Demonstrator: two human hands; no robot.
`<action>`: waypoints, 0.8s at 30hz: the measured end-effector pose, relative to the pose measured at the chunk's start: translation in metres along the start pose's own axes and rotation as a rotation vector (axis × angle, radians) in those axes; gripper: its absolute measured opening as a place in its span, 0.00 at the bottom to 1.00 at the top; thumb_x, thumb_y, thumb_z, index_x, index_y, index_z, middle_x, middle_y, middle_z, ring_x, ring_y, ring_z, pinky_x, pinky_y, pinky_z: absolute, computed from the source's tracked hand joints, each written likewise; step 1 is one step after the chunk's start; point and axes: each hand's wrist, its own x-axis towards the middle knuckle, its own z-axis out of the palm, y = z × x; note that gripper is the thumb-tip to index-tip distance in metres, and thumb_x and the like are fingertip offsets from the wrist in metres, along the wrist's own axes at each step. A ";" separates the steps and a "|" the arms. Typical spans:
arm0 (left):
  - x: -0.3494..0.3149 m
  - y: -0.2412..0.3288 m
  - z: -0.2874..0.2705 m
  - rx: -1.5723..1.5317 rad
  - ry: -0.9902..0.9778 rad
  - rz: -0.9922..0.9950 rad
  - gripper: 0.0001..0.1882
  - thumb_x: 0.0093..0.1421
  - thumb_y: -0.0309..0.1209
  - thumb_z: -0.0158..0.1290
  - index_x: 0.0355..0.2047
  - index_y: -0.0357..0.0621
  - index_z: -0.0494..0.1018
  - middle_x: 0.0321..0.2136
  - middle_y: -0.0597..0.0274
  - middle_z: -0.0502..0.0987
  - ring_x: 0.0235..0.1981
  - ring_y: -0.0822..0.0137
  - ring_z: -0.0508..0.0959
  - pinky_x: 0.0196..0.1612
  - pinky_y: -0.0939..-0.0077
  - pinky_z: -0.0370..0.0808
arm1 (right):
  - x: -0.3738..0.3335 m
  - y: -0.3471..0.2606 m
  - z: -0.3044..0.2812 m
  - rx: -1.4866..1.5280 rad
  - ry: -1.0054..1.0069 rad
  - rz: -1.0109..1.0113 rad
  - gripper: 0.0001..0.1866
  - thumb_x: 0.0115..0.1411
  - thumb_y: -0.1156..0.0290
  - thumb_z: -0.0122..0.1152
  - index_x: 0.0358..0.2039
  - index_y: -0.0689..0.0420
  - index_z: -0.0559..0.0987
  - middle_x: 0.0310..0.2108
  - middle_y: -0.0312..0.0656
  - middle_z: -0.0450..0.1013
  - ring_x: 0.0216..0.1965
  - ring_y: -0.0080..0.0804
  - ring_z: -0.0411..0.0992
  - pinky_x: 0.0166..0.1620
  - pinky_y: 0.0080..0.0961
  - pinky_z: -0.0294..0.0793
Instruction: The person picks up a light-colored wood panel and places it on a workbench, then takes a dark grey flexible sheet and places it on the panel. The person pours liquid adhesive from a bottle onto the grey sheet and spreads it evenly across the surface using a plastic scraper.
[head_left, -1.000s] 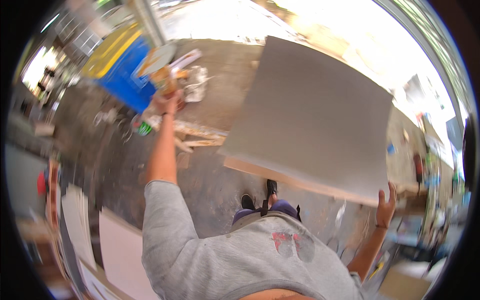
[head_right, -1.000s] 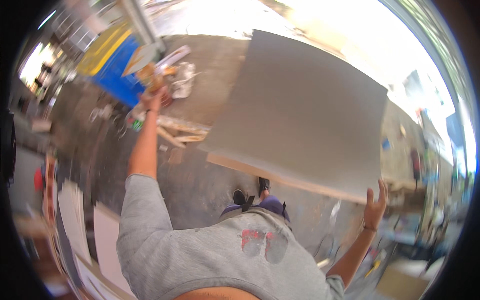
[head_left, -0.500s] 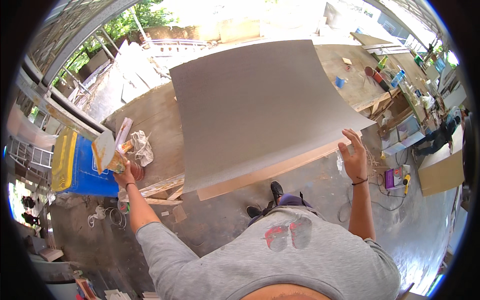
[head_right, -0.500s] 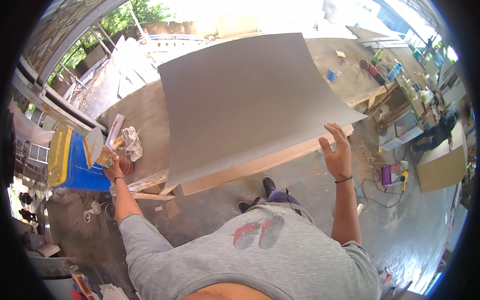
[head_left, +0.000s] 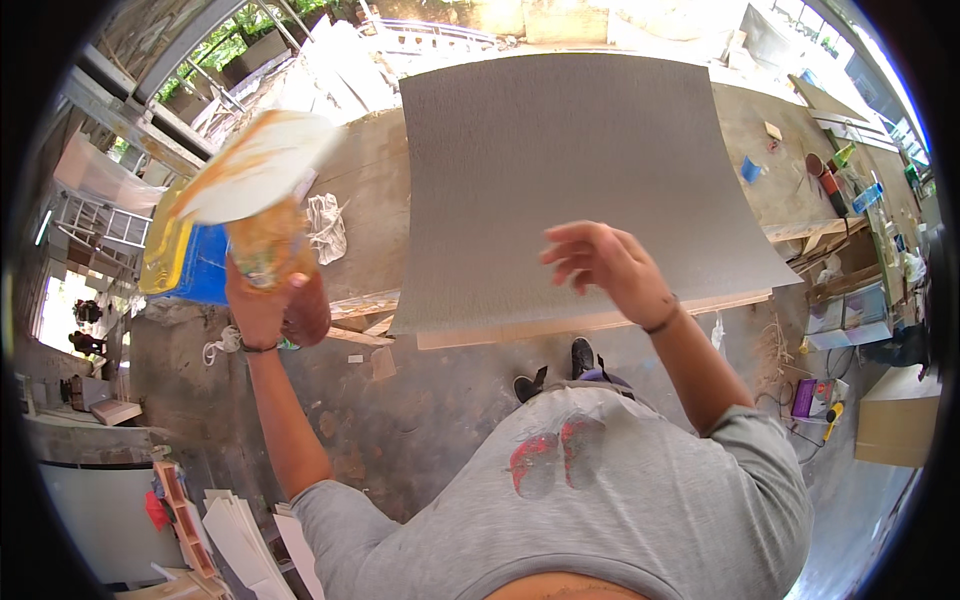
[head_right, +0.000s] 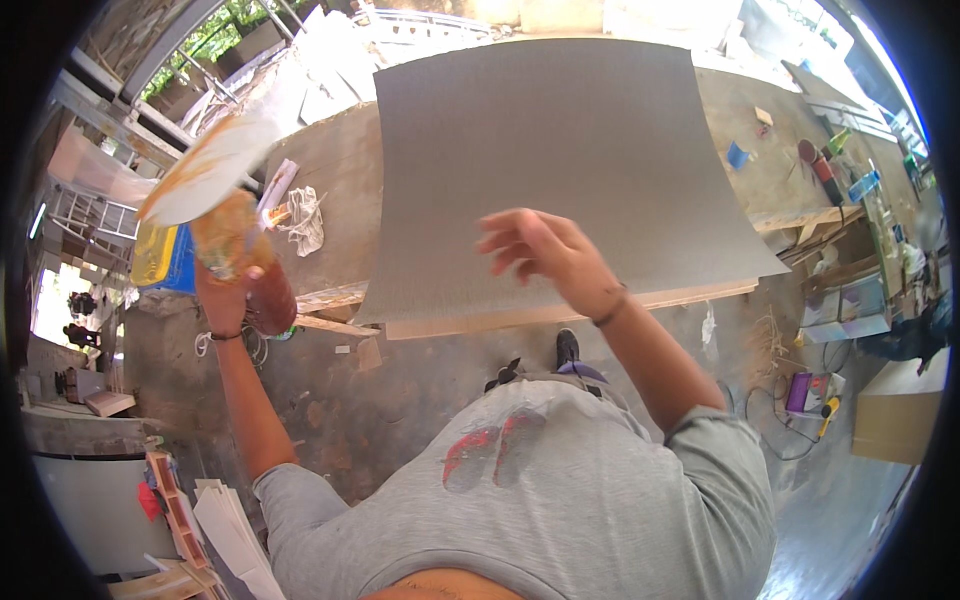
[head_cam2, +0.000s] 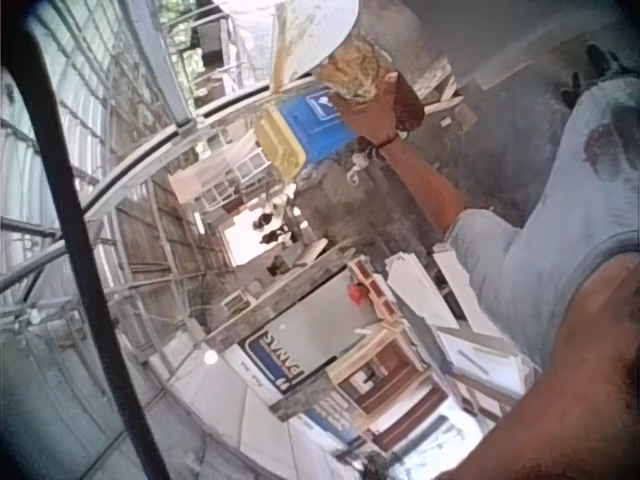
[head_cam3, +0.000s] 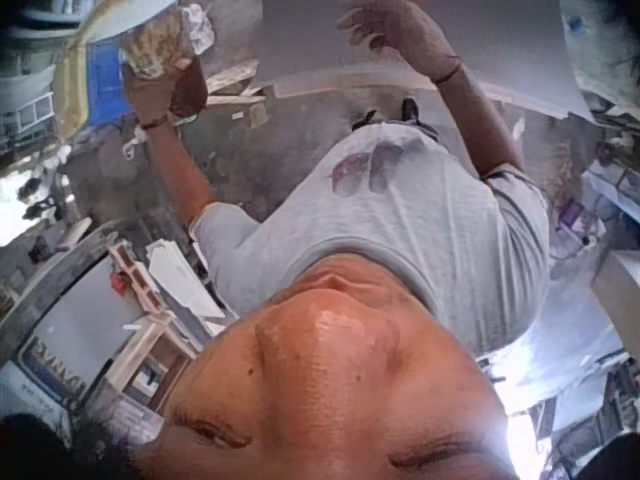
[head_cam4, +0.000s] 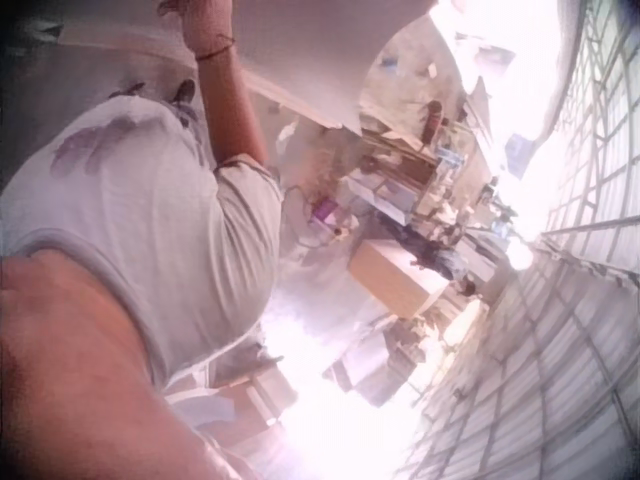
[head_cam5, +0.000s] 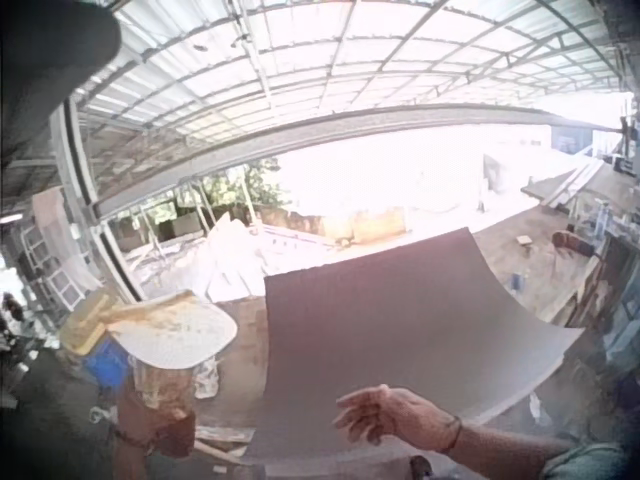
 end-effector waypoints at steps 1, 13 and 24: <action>0.003 0.029 0.007 0.075 -0.110 -0.002 0.32 0.38 0.39 0.67 0.39 0.35 0.65 0.33 0.53 0.75 0.35 0.65 0.76 0.38 0.71 0.73 | 0.011 0.004 0.004 0.131 -0.072 0.056 0.29 0.62 0.47 0.37 0.45 0.61 0.71 0.35 0.41 0.73 0.33 0.26 0.72 0.30 0.19 0.69; 0.025 0.132 0.084 0.151 -0.693 0.082 0.30 0.33 0.42 0.67 0.31 0.37 0.67 0.25 0.49 0.76 0.29 0.57 0.79 0.31 0.69 0.75 | 0.032 -0.009 -0.030 0.707 0.028 0.135 0.18 0.59 0.61 0.51 0.44 0.61 0.68 0.35 0.40 0.73 0.29 0.24 0.73 0.27 0.23 0.72; 0.115 0.176 0.171 0.439 -1.052 0.036 0.33 0.29 0.43 0.66 0.33 0.33 0.70 0.29 0.45 0.76 0.34 0.54 0.77 0.38 0.68 0.73 | -0.117 -0.066 -0.250 0.373 1.089 -0.583 0.13 0.61 0.62 0.48 0.44 0.52 0.69 0.37 0.34 0.71 0.31 0.20 0.68 0.22 0.17 0.62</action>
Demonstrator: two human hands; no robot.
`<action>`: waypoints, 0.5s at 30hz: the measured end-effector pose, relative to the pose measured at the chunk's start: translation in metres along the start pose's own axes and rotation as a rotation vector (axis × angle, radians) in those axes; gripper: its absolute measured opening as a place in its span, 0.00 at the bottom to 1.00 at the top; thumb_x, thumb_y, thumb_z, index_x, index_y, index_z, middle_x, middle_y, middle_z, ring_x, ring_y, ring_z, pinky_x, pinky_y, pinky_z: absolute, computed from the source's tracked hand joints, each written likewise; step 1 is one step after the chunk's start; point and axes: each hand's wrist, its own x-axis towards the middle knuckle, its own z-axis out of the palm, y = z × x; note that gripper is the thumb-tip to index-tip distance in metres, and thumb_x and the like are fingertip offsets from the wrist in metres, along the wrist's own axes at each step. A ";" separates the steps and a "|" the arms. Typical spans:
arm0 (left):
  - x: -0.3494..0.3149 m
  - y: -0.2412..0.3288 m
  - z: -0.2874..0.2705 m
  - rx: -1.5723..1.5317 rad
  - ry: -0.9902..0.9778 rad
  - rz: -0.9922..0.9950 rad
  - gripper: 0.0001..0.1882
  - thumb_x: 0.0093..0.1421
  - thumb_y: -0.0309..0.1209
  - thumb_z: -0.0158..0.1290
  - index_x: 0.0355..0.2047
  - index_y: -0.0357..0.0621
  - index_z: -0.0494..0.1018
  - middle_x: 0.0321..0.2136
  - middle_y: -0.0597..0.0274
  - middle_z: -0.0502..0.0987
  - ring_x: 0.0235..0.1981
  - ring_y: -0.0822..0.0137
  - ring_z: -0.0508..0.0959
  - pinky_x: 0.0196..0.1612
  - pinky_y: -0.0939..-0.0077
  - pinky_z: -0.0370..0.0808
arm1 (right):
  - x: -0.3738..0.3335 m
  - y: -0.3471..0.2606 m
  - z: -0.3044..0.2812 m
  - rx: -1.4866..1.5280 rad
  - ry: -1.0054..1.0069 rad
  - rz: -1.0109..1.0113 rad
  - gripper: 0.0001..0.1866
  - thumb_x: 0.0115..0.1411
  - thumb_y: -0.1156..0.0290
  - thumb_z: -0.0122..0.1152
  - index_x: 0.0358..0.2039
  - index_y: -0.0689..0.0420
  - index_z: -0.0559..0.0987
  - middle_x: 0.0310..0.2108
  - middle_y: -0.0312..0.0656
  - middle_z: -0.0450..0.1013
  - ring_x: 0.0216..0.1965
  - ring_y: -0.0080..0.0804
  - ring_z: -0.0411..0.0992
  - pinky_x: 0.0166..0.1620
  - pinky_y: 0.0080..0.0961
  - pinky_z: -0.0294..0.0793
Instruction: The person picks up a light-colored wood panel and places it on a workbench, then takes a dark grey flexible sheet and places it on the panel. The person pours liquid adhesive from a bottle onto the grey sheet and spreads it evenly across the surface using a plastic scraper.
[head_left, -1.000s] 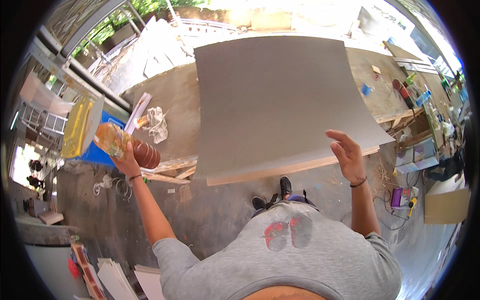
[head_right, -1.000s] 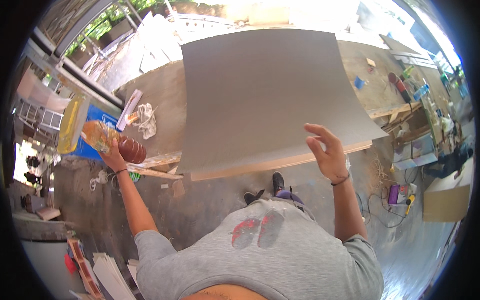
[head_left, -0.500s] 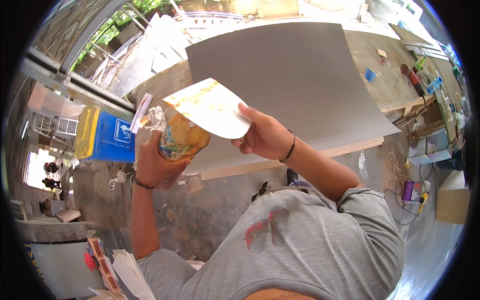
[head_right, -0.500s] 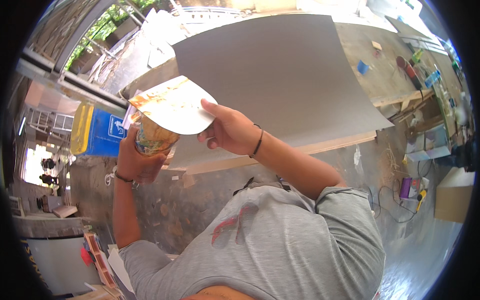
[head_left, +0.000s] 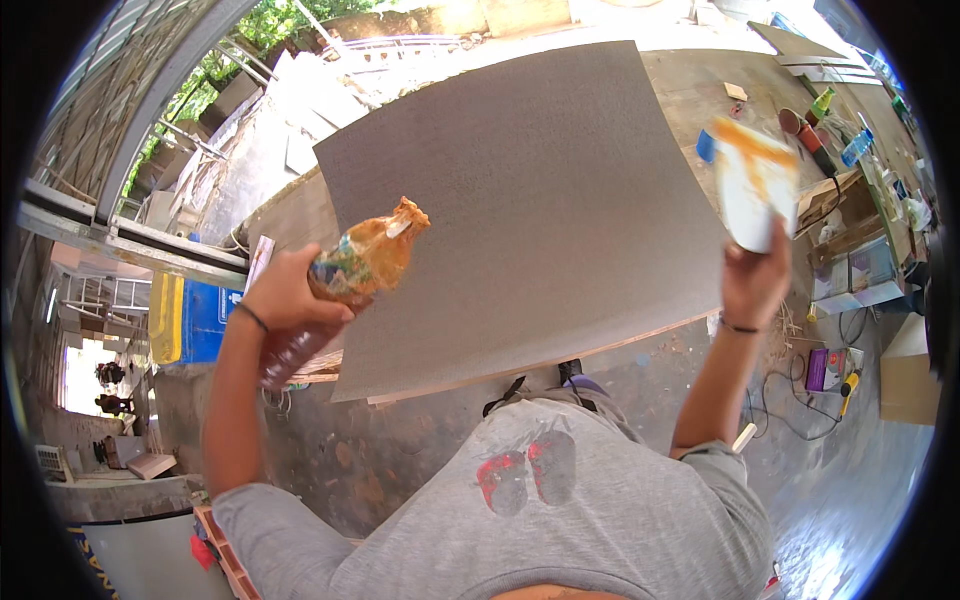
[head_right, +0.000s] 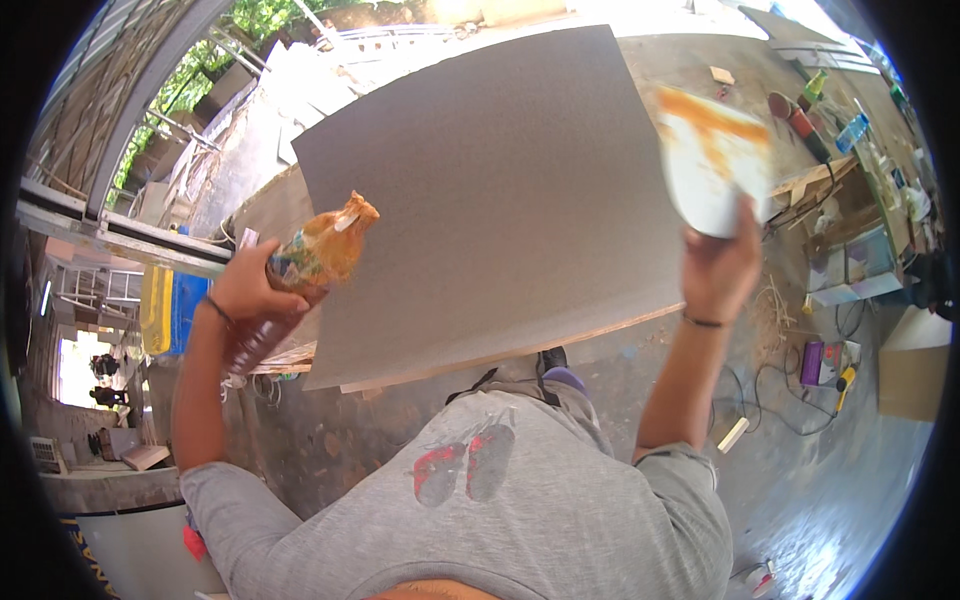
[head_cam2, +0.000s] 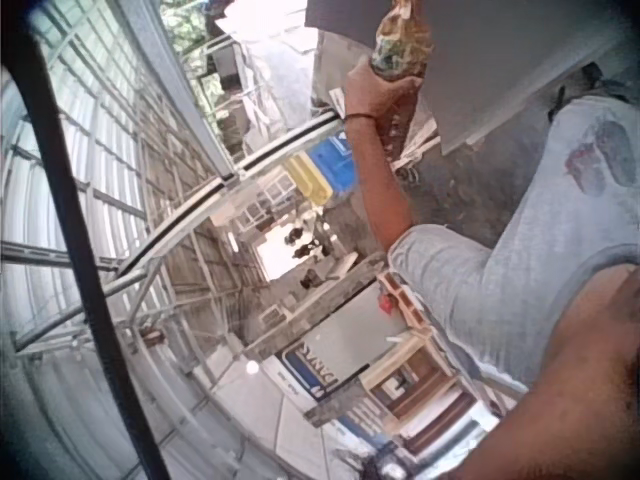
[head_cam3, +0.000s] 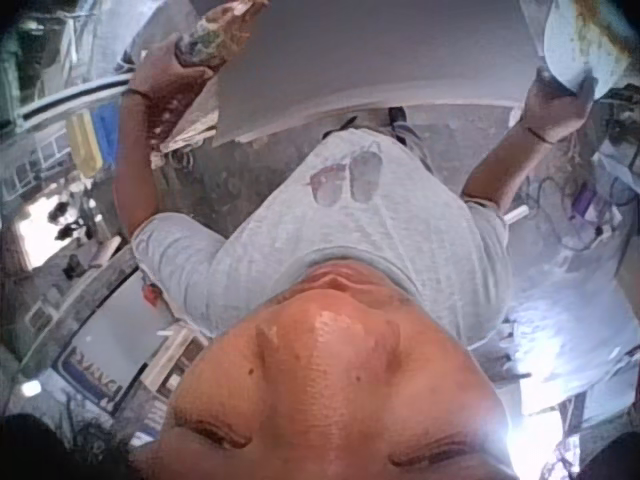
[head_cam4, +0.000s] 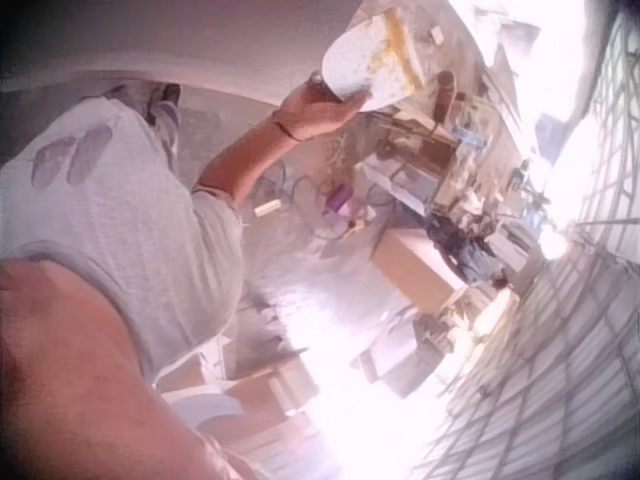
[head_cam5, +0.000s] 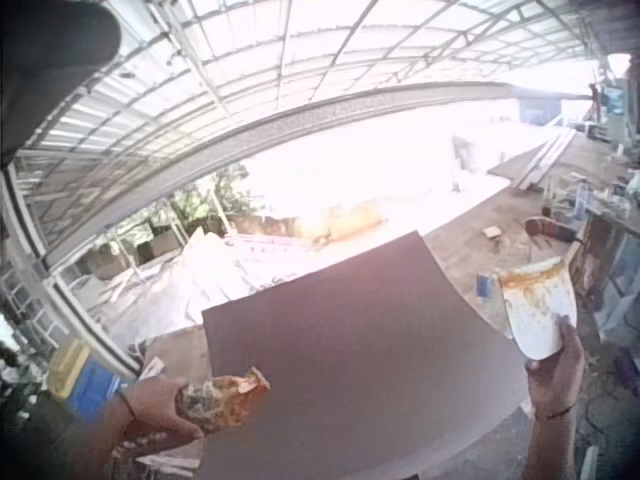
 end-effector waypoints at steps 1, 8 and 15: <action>0.011 0.002 -0.004 0.105 -0.006 -0.025 0.34 0.29 0.43 0.66 0.34 0.33 0.70 0.29 0.45 0.76 0.34 0.53 0.77 0.39 0.68 0.73 | 0.004 -0.013 -0.024 0.027 0.019 -0.020 0.15 0.60 0.63 0.48 0.46 0.53 0.68 0.40 0.36 0.71 0.34 0.21 0.69 0.22 0.18 0.62; 0.077 0.046 -0.038 0.632 -0.276 -0.139 0.32 0.28 0.44 0.65 0.32 0.35 0.71 0.31 0.48 0.76 0.36 0.53 0.76 0.40 0.67 0.73 | -0.006 -0.039 -0.125 0.125 0.181 -0.108 0.17 0.59 0.64 0.52 0.48 0.54 0.68 0.42 0.36 0.72 0.32 0.21 0.68 0.25 0.19 0.62; 0.124 0.100 -0.050 0.790 -0.391 -0.113 0.29 0.28 0.41 0.65 0.32 0.41 0.75 0.30 0.51 0.77 0.34 0.56 0.77 0.38 0.69 0.74 | 0.006 -0.053 -0.165 0.018 0.324 -0.236 0.18 0.57 0.62 0.54 0.47 0.54 0.68 0.43 0.34 0.70 0.31 0.19 0.65 0.25 0.18 0.60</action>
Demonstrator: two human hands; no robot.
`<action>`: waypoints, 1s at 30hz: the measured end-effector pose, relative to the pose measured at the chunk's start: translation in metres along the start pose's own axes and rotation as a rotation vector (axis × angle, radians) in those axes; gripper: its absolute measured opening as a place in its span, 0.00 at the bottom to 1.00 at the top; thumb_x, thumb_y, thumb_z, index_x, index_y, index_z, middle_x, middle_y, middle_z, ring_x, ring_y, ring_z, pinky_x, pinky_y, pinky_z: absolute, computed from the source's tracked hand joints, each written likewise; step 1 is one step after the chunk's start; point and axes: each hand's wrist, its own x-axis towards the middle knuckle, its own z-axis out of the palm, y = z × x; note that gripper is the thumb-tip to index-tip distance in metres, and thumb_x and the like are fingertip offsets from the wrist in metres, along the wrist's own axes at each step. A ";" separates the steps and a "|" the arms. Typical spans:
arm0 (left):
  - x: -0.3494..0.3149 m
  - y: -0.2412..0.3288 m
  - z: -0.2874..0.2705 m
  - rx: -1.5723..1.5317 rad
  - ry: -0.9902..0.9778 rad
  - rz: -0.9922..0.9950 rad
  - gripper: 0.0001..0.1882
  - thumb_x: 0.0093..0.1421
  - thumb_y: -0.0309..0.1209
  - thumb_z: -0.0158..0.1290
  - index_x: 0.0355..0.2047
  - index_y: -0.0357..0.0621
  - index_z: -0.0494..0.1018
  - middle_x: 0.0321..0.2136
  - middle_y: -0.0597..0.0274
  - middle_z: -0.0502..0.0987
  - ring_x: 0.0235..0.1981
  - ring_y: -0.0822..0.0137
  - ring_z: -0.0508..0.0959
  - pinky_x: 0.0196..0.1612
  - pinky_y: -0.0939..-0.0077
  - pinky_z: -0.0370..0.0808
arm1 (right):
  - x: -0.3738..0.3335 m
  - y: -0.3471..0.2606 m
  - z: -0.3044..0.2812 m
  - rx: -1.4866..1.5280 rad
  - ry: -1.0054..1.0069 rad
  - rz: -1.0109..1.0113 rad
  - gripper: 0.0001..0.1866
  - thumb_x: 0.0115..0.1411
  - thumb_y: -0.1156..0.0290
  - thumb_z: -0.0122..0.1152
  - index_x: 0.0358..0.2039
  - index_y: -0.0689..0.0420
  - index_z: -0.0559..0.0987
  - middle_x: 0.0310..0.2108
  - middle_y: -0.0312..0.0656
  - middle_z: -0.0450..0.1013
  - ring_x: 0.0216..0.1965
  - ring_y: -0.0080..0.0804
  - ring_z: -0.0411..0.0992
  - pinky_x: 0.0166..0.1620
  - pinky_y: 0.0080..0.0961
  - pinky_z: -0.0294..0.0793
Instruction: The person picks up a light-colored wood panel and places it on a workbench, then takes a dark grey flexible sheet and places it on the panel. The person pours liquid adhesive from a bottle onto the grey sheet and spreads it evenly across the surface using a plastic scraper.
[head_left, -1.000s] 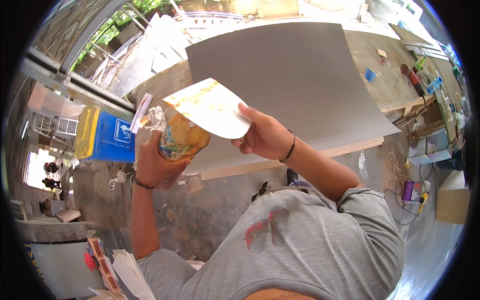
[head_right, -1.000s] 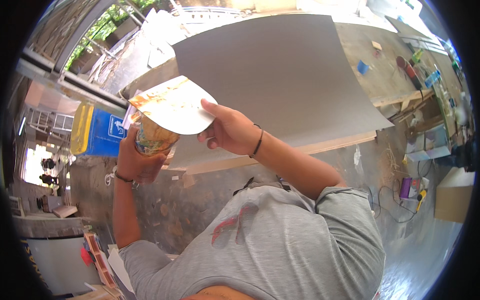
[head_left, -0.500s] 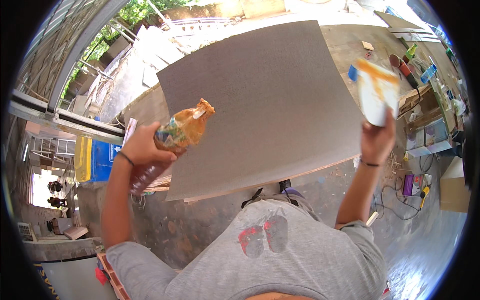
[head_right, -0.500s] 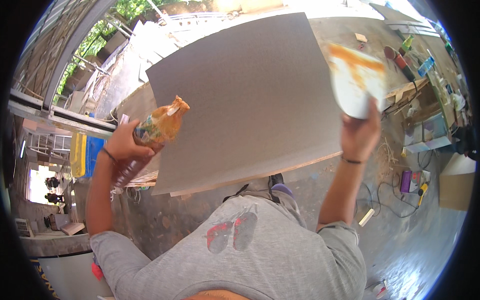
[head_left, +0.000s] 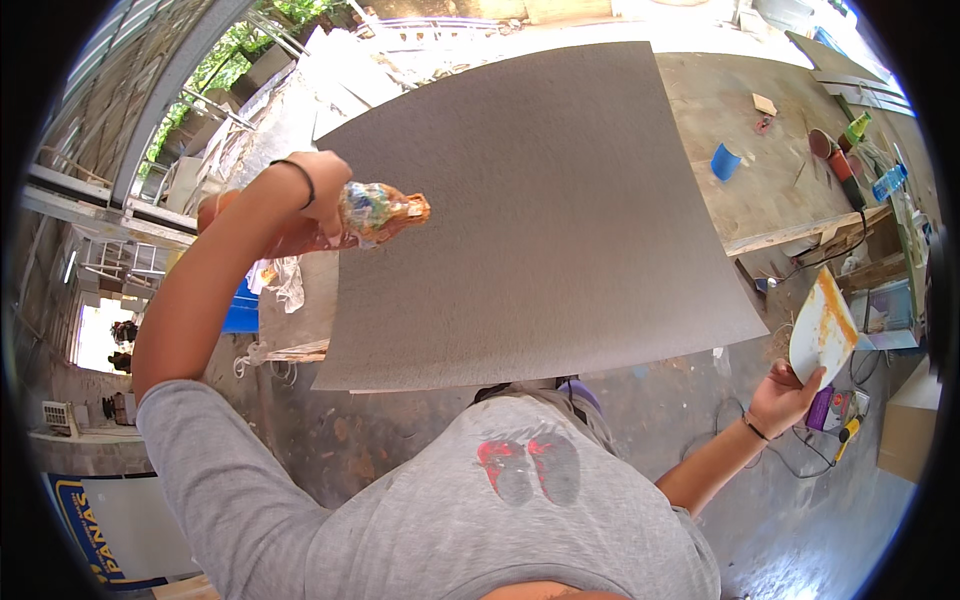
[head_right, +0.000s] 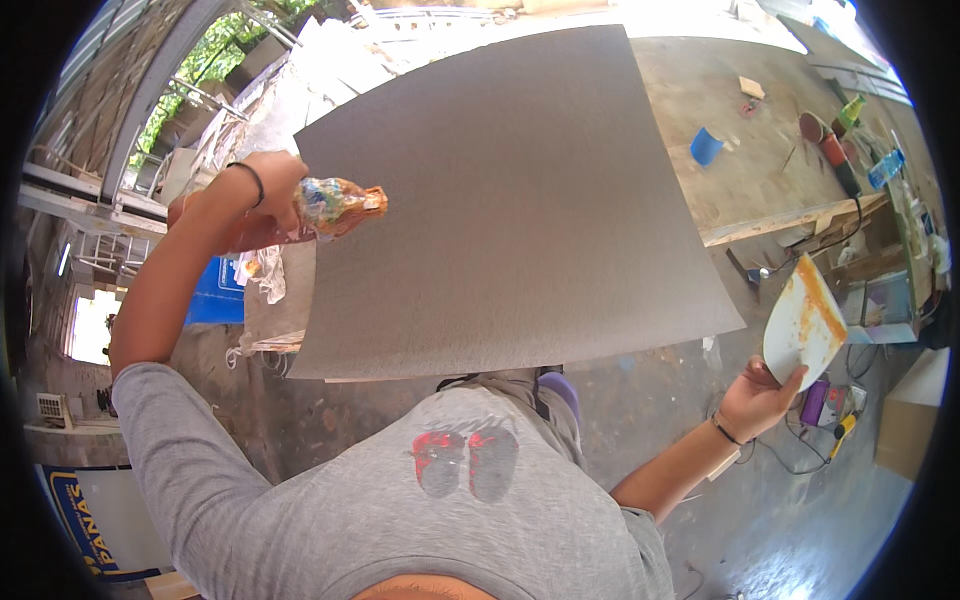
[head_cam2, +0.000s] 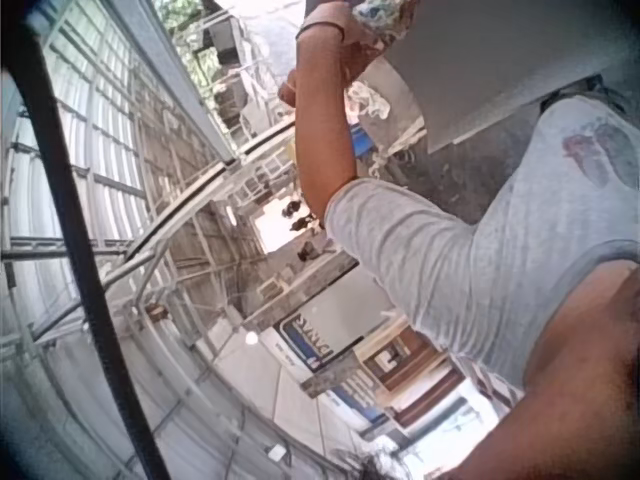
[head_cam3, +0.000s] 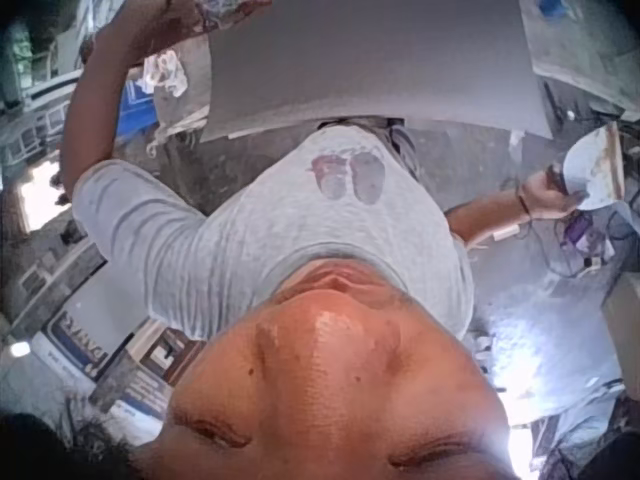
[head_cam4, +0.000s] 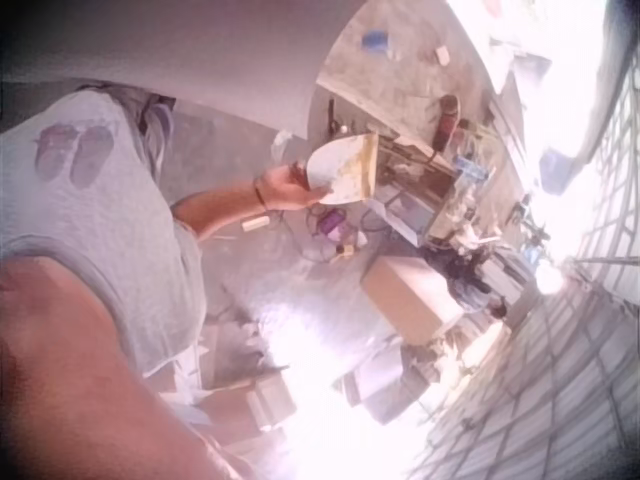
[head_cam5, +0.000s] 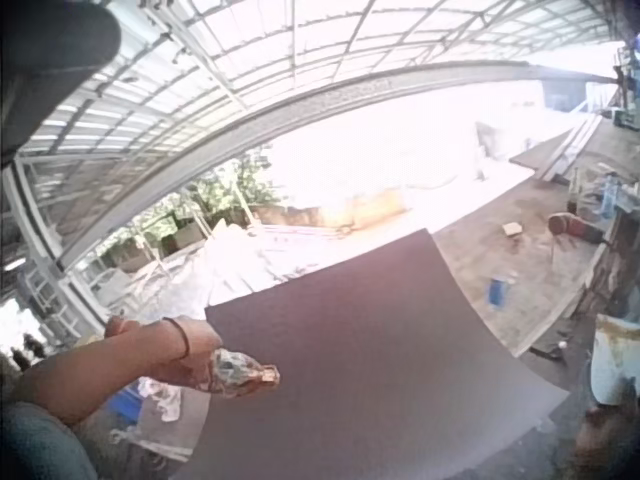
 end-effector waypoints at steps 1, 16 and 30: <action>0.003 0.003 -0.007 0.006 0.019 0.020 0.29 0.28 0.41 0.65 0.32 0.41 0.75 0.30 0.51 0.77 0.34 0.56 0.77 0.38 0.69 0.74 | 0.003 -0.002 0.001 -0.002 0.009 -0.013 0.18 0.57 0.62 0.54 0.47 0.54 0.68 0.43 0.35 0.70 0.31 0.19 0.65 0.26 0.18 0.60; 0.033 -0.008 -0.094 -0.083 0.593 0.004 0.28 0.34 0.43 0.64 0.35 0.40 0.73 0.30 0.50 0.77 0.35 0.53 0.77 0.39 0.66 0.72 | 0.005 -0.017 -0.009 -0.091 0.109 -0.107 0.20 0.58 0.59 0.53 0.46 0.58 0.68 0.39 0.37 0.71 0.25 0.23 0.62 0.27 0.20 0.61; 0.005 -0.050 0.007 -0.305 0.475 -0.080 0.27 0.33 0.43 0.65 0.31 0.39 0.72 0.29 0.48 0.76 0.34 0.53 0.76 0.38 0.67 0.72 | 0.005 -0.010 0.020 -0.143 0.056 -0.150 0.20 0.58 0.59 0.53 0.47 0.57 0.67 0.40 0.37 0.71 0.28 0.23 0.66 0.27 0.20 0.62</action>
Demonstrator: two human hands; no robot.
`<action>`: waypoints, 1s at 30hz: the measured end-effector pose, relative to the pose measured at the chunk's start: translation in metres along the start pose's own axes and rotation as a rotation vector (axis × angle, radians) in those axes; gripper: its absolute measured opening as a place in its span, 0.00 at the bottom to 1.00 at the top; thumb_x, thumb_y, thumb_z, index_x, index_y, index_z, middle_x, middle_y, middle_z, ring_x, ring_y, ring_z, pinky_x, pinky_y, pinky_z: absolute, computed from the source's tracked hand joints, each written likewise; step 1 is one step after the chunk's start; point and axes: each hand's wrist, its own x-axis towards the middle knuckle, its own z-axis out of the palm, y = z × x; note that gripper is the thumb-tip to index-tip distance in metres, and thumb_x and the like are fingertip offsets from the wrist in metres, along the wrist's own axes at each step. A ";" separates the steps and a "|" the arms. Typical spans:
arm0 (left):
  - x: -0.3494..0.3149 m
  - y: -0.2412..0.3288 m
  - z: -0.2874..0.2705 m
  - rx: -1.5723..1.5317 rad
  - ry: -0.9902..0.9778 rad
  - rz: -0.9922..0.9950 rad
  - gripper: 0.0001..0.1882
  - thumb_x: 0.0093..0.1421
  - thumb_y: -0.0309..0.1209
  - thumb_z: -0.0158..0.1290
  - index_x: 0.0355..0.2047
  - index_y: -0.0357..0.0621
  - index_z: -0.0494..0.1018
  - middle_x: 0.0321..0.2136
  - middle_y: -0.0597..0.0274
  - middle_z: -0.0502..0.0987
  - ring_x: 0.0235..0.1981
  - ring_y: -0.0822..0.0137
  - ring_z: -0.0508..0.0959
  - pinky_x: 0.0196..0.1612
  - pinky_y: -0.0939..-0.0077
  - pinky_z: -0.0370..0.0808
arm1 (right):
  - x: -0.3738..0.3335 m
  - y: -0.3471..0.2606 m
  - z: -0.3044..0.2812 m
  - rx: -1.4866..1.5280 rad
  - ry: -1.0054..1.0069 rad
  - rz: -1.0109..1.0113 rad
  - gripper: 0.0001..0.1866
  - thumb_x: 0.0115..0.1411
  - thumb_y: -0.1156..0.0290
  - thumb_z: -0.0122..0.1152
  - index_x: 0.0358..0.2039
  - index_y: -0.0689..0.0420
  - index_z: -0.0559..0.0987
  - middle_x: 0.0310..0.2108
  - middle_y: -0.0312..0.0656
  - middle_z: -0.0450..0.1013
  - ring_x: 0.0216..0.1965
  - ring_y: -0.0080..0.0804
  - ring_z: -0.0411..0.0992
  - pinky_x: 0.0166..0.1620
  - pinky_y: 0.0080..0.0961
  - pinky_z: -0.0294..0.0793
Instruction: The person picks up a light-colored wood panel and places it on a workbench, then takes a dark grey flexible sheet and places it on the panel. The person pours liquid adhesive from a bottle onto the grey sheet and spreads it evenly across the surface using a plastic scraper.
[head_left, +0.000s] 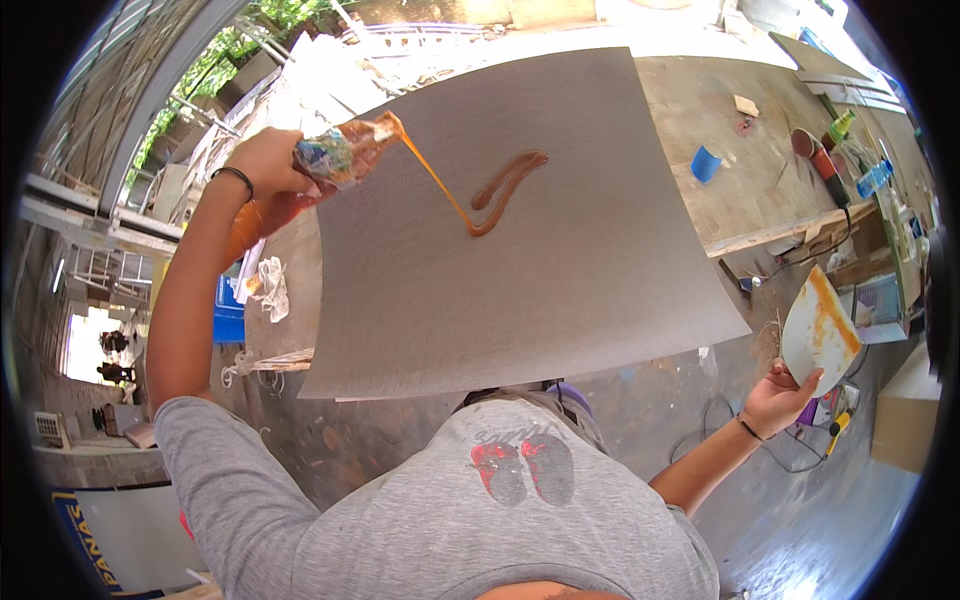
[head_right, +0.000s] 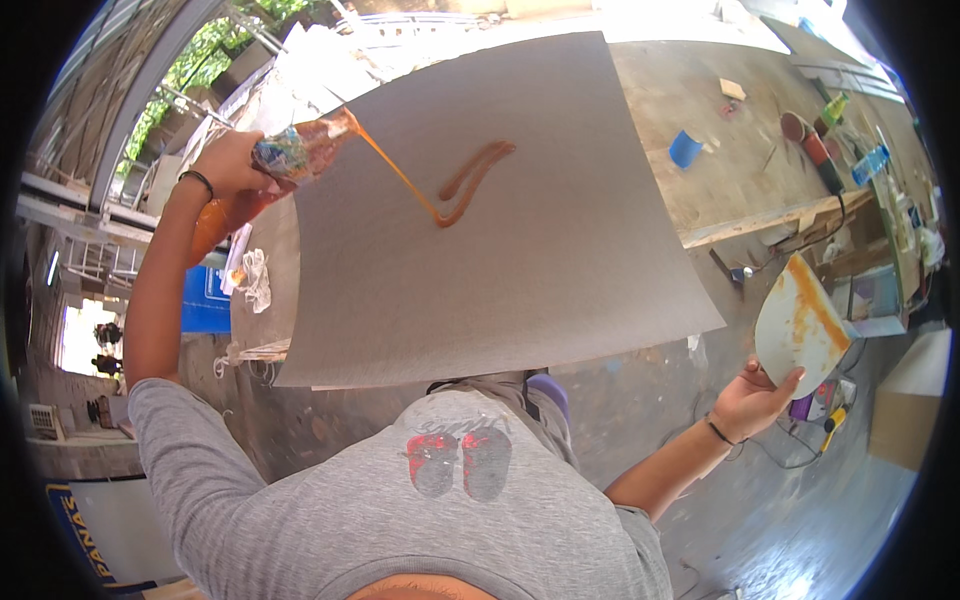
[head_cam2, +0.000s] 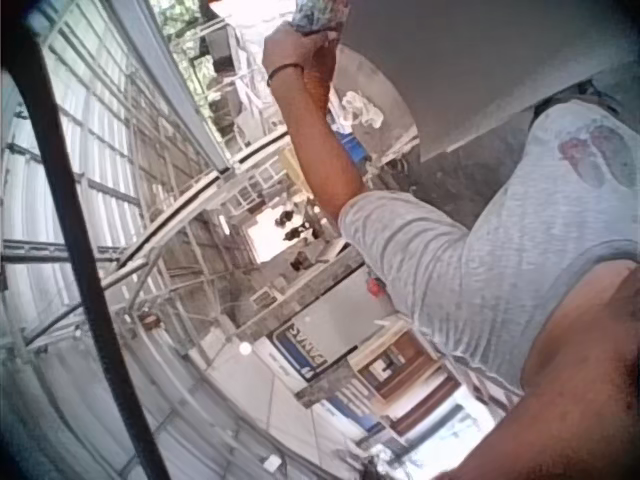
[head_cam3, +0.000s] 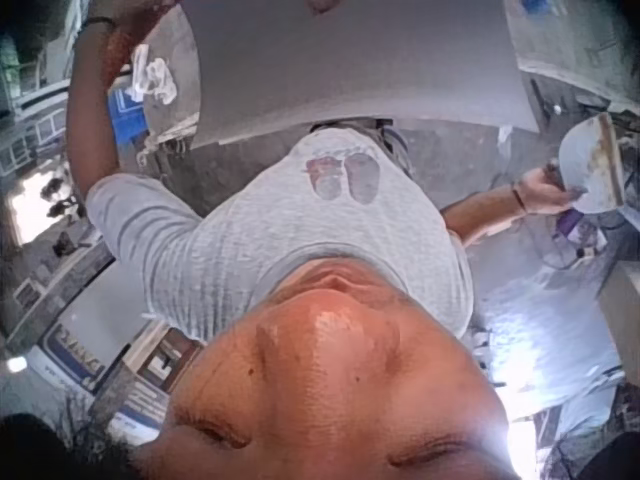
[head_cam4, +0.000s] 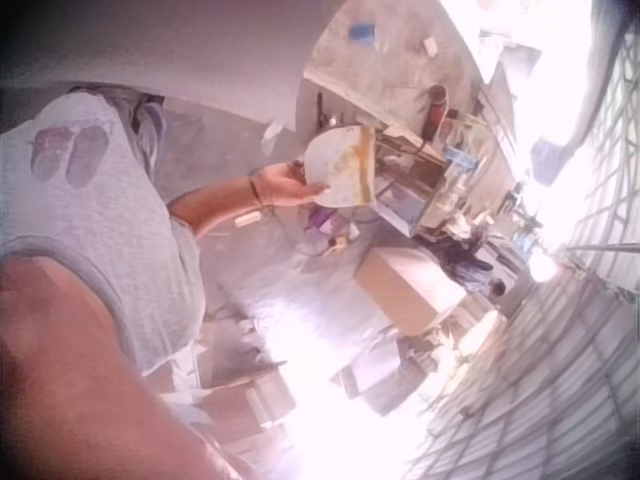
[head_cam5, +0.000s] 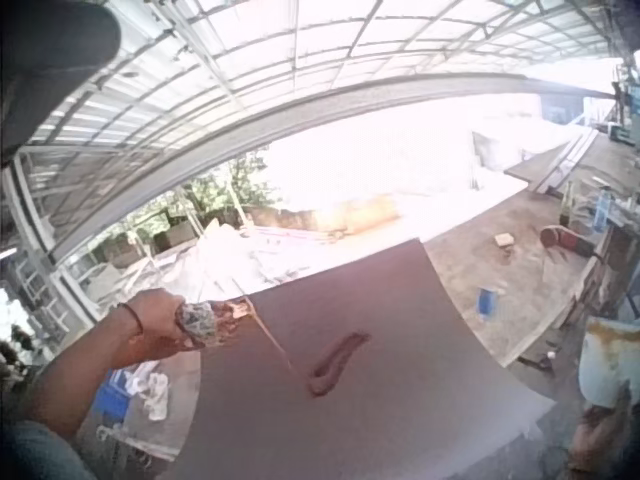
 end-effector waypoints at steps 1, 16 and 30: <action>-0.006 -0.008 0.001 -0.027 0.037 -0.017 0.27 0.33 0.43 0.65 0.31 0.38 0.72 0.29 0.47 0.76 0.34 0.53 0.76 0.38 0.66 0.72 | 0.000 0.001 0.004 -0.015 -0.016 -0.006 0.20 0.58 0.59 0.53 0.47 0.57 0.67 0.40 0.38 0.71 0.29 0.24 0.66 0.28 0.21 0.64; -0.118 -0.067 0.090 -0.790 0.409 -0.119 0.29 0.36 0.39 0.68 0.34 0.35 0.70 0.27 0.59 0.76 0.30 0.72 0.74 0.36 0.75 0.71 | -0.114 0.047 0.202 -0.459 -1.011 -0.133 0.14 0.57 0.76 0.55 0.44 0.65 0.72 0.40 0.39 0.72 0.42 0.24 0.67 0.47 0.19 0.65; -0.152 -0.205 0.225 -1.362 0.653 -0.016 0.29 0.44 0.33 0.64 0.45 0.36 0.67 0.38 0.61 0.75 0.39 0.73 0.73 0.44 0.78 0.69 | -0.350 0.163 0.299 -0.844 -1.587 -0.510 0.21 0.52 0.84 0.49 0.45 0.50 0.74 0.50 0.45 0.66 0.46 0.42 0.69 0.46 0.30 0.71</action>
